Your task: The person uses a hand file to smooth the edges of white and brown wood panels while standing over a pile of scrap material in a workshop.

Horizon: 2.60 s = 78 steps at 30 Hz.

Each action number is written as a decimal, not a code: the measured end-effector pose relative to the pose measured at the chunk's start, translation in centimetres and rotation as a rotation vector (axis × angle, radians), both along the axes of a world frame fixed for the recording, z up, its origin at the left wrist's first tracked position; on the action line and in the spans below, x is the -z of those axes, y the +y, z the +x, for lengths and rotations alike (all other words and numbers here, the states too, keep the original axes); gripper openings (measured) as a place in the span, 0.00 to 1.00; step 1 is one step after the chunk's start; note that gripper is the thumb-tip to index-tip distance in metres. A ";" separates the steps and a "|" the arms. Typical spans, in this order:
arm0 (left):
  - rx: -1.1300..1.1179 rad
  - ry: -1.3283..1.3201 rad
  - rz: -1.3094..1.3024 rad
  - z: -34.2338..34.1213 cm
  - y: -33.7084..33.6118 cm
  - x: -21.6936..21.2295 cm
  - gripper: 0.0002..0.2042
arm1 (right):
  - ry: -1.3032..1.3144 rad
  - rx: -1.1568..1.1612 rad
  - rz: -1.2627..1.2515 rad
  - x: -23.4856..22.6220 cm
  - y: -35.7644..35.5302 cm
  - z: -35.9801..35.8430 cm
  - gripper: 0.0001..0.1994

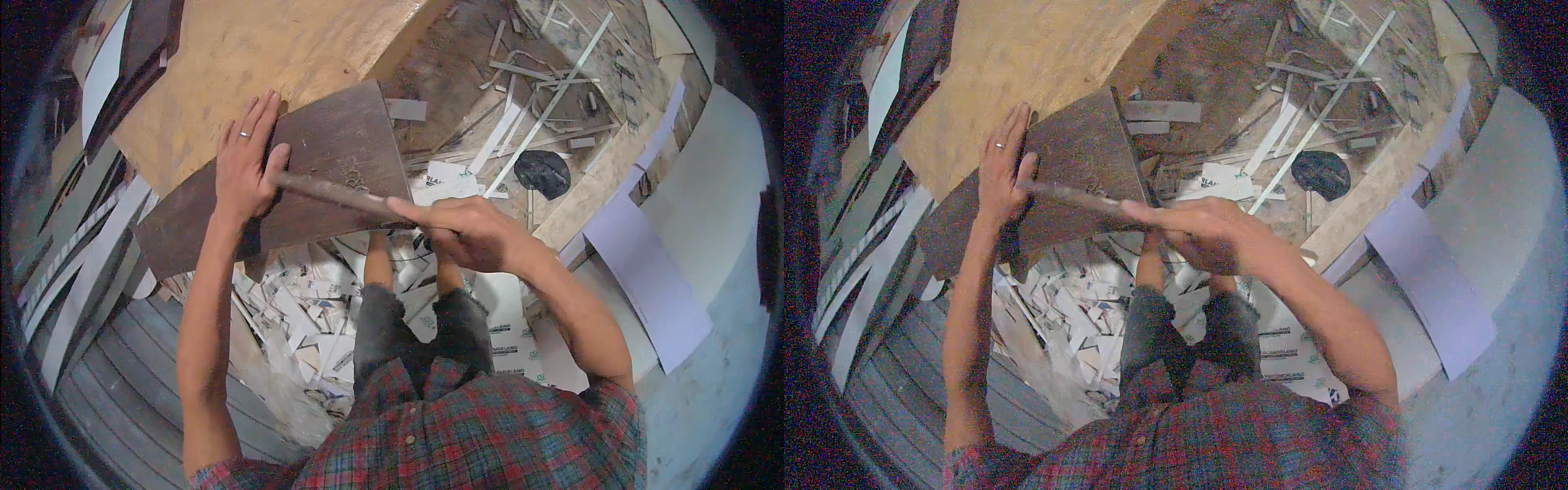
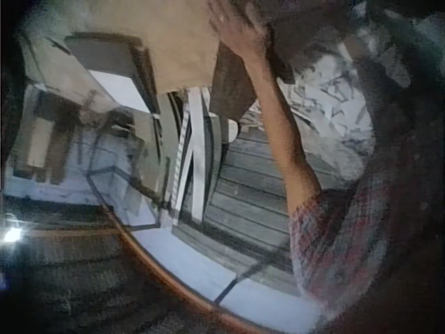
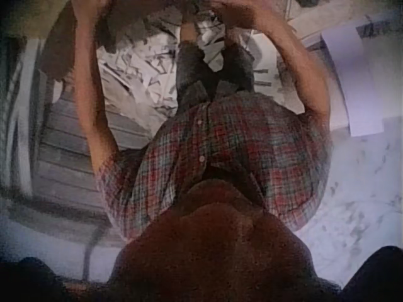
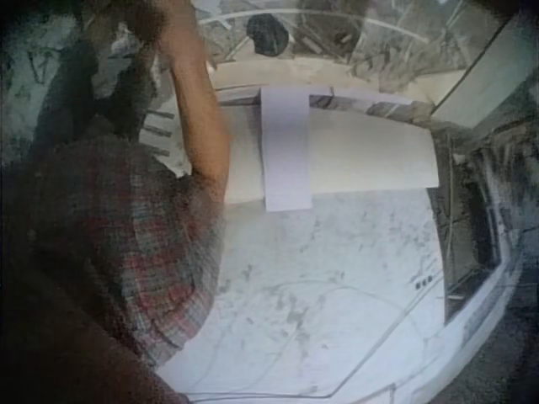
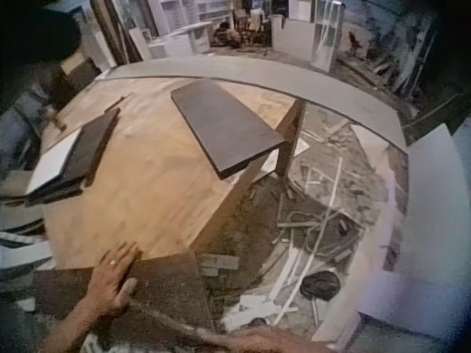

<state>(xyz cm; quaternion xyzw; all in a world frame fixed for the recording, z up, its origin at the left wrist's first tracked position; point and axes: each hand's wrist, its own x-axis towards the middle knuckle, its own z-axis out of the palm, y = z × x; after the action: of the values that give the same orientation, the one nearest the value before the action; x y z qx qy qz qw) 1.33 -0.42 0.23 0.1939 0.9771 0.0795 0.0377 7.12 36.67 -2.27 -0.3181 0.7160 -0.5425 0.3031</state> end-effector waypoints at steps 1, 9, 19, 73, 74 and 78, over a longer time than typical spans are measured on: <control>-0.001 0.002 -0.005 0.1 -0.3 0.1 0.31 | -0.018 0.006 0.025 0.0 -0.4 -0.2 0.37; -0.014 0.005 0.021 0.4 -0.5 -0.2 0.31 | -0.435 0.511 0.117 -2.6 5.3 -1.2 0.27; 0.076 -0.114 0.238 8.2 11.4 -2.9 0.35 | -0.408 0.664 0.111 0.0 5.1 4.4 0.34; -0.044 -0.016 0.339 -1.4 6.9 0.1 0.29 | -0.293 0.925 -0.330 6.0 -8.3 6.4 0.27; -0.026 -0.002 0.312 -1.7 6.7 0.1 0.29 | -0.340 0.930 -0.448 6.5 -8.7 6.3 0.26; -0.003 -0.063 0.394 -2.1 5.7 1.0 0.26 | -0.175 1.086 -0.753 8.3 -11.6 5.5 0.26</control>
<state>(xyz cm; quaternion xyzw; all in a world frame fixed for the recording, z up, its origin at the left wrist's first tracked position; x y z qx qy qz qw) -0.79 5.26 -0.72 0.1935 0.9412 0.2755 0.0295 12.64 25.06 -10.58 0.0487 0.5090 -0.8549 -0.0878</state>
